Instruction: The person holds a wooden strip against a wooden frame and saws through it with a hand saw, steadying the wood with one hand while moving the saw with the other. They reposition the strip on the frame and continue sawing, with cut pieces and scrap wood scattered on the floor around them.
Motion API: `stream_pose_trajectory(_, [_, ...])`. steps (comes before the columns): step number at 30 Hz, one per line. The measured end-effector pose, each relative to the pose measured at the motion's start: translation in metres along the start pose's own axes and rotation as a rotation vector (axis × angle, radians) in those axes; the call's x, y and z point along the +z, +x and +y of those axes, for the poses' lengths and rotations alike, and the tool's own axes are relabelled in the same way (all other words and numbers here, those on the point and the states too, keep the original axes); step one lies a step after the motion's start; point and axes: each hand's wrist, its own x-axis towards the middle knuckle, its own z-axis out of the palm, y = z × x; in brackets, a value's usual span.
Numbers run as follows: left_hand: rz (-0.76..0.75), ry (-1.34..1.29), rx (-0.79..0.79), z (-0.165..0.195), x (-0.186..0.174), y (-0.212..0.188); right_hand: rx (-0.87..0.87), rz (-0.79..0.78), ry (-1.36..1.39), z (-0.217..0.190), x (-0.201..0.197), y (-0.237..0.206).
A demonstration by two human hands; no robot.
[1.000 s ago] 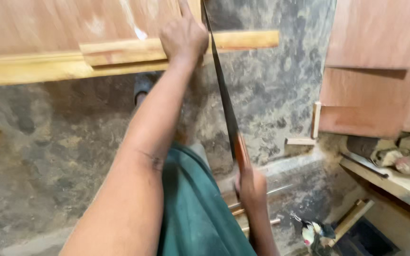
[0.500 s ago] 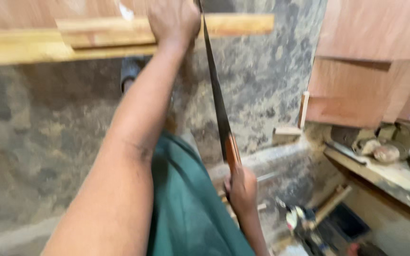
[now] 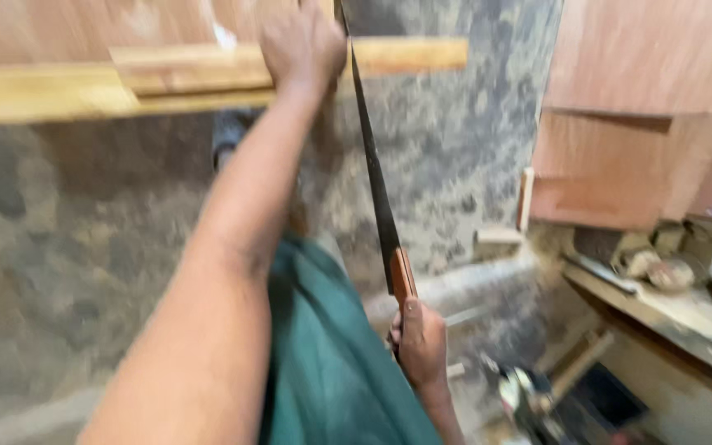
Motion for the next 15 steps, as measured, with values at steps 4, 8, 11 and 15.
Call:
stream_pose_trajectory(4, [-0.023,-0.026,0.032,-0.007,0.018,-0.013,-1.039,0.156,-0.563,-0.020,0.031,0.129])
stream_pose_trajectory(8, [-0.244,0.012,0.079,-0.012,0.020,-0.037,-0.308,-0.053,0.086,-0.012,0.047,0.122])
stream_pose_trajectory(11, [0.089,0.116,0.284,-0.018,0.015,-0.049,-0.213,-0.081,0.187,-0.011,0.058,0.088])
stream_pose_trajectory(15, [-0.094,0.053,0.163,-0.014,0.003,-0.041,-0.215,-0.026,0.079,-0.024,0.060,0.093])
